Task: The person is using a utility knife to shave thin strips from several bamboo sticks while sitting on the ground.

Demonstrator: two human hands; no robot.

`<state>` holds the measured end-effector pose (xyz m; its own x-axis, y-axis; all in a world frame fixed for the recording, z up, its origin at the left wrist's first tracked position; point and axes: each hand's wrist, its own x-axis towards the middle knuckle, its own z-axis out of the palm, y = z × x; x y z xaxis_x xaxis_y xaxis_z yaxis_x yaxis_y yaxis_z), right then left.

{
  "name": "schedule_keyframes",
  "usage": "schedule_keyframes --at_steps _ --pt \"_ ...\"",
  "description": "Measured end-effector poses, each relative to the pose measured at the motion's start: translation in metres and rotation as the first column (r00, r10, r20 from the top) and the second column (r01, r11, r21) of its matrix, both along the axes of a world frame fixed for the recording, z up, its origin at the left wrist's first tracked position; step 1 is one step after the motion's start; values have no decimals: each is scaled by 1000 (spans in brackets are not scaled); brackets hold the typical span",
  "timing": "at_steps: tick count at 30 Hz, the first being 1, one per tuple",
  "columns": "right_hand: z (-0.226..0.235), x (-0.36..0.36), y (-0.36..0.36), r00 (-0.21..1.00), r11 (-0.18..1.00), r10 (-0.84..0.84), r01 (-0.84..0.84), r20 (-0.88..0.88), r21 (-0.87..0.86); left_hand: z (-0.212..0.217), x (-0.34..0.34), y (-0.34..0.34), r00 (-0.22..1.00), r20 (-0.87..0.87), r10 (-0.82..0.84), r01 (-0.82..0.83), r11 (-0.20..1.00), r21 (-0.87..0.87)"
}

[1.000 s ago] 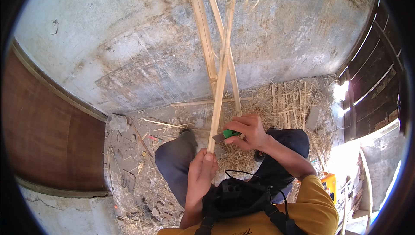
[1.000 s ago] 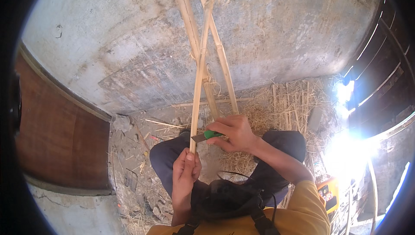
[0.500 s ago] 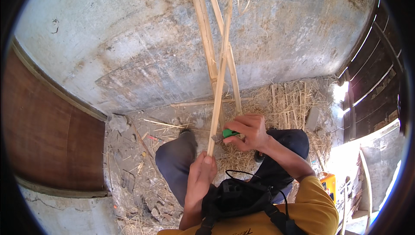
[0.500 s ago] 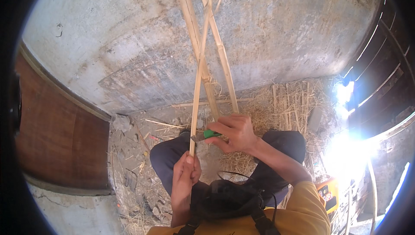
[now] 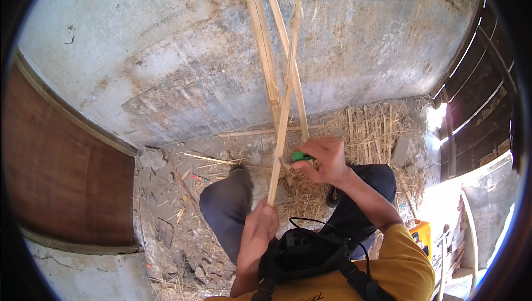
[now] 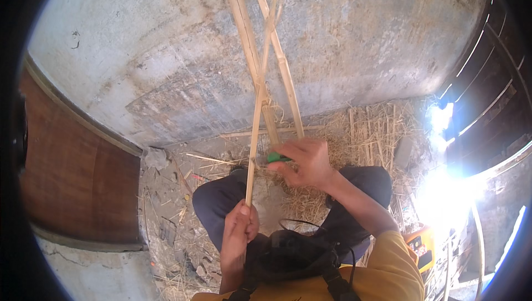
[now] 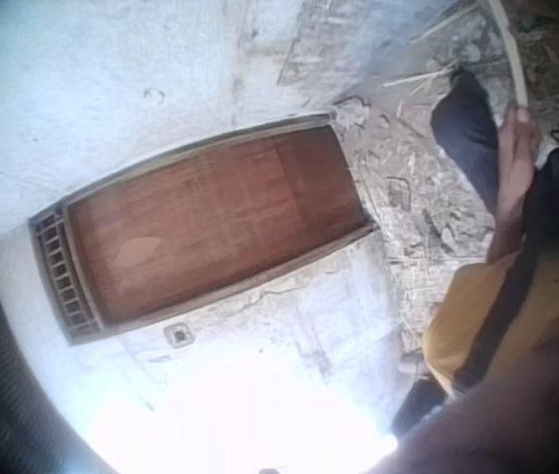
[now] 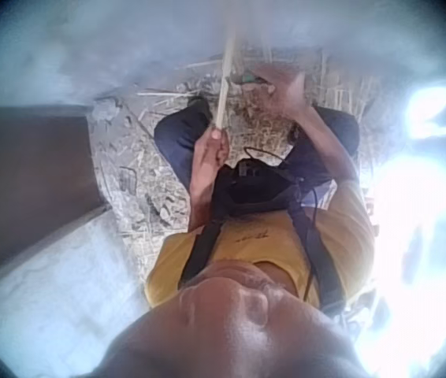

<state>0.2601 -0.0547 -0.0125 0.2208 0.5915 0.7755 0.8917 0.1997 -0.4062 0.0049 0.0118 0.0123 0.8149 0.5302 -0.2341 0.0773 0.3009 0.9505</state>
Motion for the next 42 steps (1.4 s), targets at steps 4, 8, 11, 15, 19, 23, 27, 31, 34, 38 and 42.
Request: schedule_keyframes --at_steps 4,8,11,15,19,23,27,31,34,38,42 --pt "3 12 3 997 998 -25 30 -79 59 -15 -10 -3 999 18 -50 50 998 28" --pt "6 14 1 998 999 -41 43 -55 29 -15 -13 -4 999 19 -42 42 999 7" --pt "-1 20 5 992 997 -55 62 -116 55 -19 -17 -5 999 -1 -48 48 998 31" --pt "7 33 5 978 990 -123 132 -166 43 -23 -27 -8 996 -53 -73 75 997 31" --pt "5 46 8 966 980 -186 195 -179 35 -29 -38 -12 993 -78 -88 87 996 -12" --pt "7 58 11 948 964 -261 265 -182 -4 -31 -46 -14 991 -83 -101 98 994 -46" --pt "8 80 15 907 940 -341 333 -246 -76 -36 -54 -16 986 -93 -140 130 986 -105" --pt "12 86 18 910 938 -339 347 -237 -11 -38 -57 -17 985 -80 -153 142 982 -125" --pt "10 88 17 893 938 -346 327 -286 -114 -38 -57 -17 984 -89 -152 140 982 -129" --pt "2 93 18 832 994 -80 23 -549 -111 -44 -56 -10 982 -116 -151 127 973 -192" --pt "13 98 11 549 928 -59 -278 -834 -249 -43 -52 3 976 -125 -178 126 932 -340"
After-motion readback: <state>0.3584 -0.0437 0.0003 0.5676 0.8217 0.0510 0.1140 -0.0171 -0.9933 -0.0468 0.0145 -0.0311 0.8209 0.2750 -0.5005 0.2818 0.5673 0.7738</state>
